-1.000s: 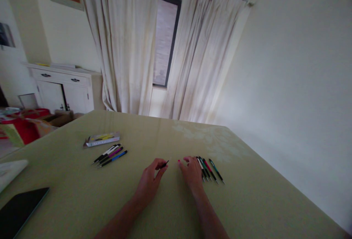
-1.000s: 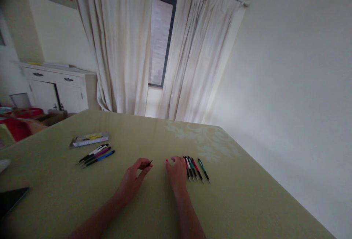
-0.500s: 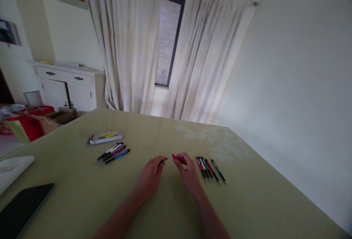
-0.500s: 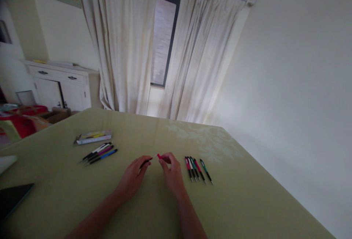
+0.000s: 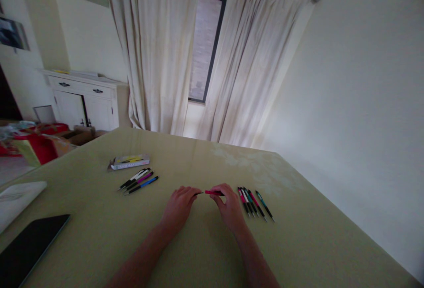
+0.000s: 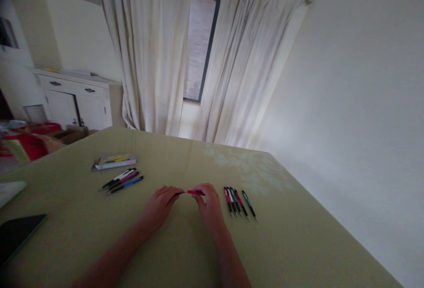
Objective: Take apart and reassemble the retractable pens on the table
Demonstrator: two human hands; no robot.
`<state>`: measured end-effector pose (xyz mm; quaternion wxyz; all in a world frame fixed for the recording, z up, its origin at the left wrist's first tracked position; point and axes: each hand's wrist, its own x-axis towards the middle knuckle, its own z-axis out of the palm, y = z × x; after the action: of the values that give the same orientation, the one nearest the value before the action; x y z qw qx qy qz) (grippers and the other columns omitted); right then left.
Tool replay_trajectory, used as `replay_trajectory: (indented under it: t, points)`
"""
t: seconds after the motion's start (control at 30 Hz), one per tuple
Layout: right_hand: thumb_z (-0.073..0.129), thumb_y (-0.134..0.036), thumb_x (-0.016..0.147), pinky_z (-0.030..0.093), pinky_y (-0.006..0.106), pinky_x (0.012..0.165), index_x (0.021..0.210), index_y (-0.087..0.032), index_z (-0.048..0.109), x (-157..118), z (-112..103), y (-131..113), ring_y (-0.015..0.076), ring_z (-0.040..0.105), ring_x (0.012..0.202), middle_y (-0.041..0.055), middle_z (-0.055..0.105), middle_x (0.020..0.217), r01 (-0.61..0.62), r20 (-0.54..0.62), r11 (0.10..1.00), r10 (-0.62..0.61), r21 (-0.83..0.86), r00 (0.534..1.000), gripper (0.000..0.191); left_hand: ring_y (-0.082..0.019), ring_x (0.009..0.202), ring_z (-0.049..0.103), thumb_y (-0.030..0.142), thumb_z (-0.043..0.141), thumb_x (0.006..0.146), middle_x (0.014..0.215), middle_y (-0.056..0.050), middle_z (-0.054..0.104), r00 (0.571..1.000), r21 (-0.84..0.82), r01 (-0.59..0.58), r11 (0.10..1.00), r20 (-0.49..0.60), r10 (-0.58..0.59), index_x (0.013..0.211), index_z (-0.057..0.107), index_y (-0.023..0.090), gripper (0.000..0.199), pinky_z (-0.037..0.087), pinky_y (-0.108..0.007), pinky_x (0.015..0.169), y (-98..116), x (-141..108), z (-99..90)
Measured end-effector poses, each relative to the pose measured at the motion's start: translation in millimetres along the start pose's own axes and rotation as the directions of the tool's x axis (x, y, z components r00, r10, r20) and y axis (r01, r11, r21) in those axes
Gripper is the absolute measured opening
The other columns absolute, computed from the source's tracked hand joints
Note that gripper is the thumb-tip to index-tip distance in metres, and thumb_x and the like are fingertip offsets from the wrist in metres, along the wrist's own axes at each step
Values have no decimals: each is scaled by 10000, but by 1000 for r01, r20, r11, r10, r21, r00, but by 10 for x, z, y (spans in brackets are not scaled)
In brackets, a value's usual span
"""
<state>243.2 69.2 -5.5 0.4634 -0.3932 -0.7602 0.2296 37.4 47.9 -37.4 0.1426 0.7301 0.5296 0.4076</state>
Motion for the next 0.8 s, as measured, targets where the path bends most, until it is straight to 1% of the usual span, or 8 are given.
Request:
replay_trajectory:
  t: [0.13, 0.23, 0.37, 0.47, 0.53, 0.6, 0.7, 0.8]
  points:
    - [712, -307, 898, 499, 365, 849, 879, -250, 794, -10, 13, -9, 258, 655, 900, 66, 739, 885, 5, 112, 1000, -5, -3, 994, 101, -273, 992, 673, 271, 607, 901, 1022, -38, 802, 1000, -61, 18, 998, 21, -17, 1060, 767, 283, 225, 479, -399, 931, 39, 16, -62]
    - [710, -306, 892, 514, 359, 833, 900, -251, 797, -13, 25, -22, 252, 664, 885, 62, 737, 887, -14, 101, 999, 10, 46, 995, 103, -249, 913, 691, 333, 623, 910, 934, -27, 798, 999, -178, 20, 984, 29, -15, 957, 780, 277, 173, 502, -353, 865, 77, 14, -77]
    - [728, -311, 876, 518, 353, 838, 832, -250, 795, -8, 19, -49, 244, 680, 862, 49, 739, 850, -28, 85, 993, 19, 111, 996, 100, -222, 823, 715, 383, 585, 945, 871, -15, 792, 995, -289, 50, 956, 93, -24, 946, 780, 283, 219, 516, -310, 776, 96, 3, -65]
    - [750, -304, 858, 527, 347, 839, 889, -241, 792, -11, 23, -65, 241, 706, 866, 46, 765, 878, -96, 102, 982, 79, 165, 992, 82, -238, 881, 720, 350, 650, 894, 908, -26, 798, 998, -293, 46, 955, 52, -32, 952, 778, 278, 157, 531, -332, 826, 91, 0, -71]
    - [769, -313, 844, 536, 348, 844, 987, -235, 783, -18, 36, -67, 245, 720, 891, 52, 782, 931, -146, 117, 969, 125, 199, 985, 163, -243, 912, 720, 328, 682, 873, 931, -32, 801, 1000, -299, 31, 954, 12, -29, 957, 777, 272, 139, 538, -348, 863, 85, 0, -88]
    - [766, -333, 848, 537, 349, 842, 996, -227, 782, -30, 58, -57, 247, 723, 896, 58, 788, 943, -163, 131, 965, 138, 205, 982, 183, -238, 918, 721, 320, 686, 881, 936, -30, 801, 1000, -302, 9, 953, 3, -9, 966, 777, 270, 135, 543, -350, 872, 77, -1, -104]
    - [742, -346, 863, 527, 321, 766, 923, -213, 794, -50, 99, -27, 223, 704, 804, 47, 779, 861, -173, 172, 969, 143, 178, 975, 154, -237, 907, 716, 311, 682, 888, 915, -28, 797, 1000, -273, -30, 962, -1, 31, 957, 782, 268, 129, 546, -353, 862, 59, -1, -113]
    - [687, -351, 905, 492, 279, 649, 919, -198, 789, -65, 126, -6, 182, 652, 671, 25, 740, 760, -202, 243, 958, 151, 204, 958, 185, -236, 921, 714, 313, 690, 883, 923, -29, 794, 999, -260, -38, 965, -9, 36, 962, 782, 261, 133, 545, -357, 877, 49, 6, -108]
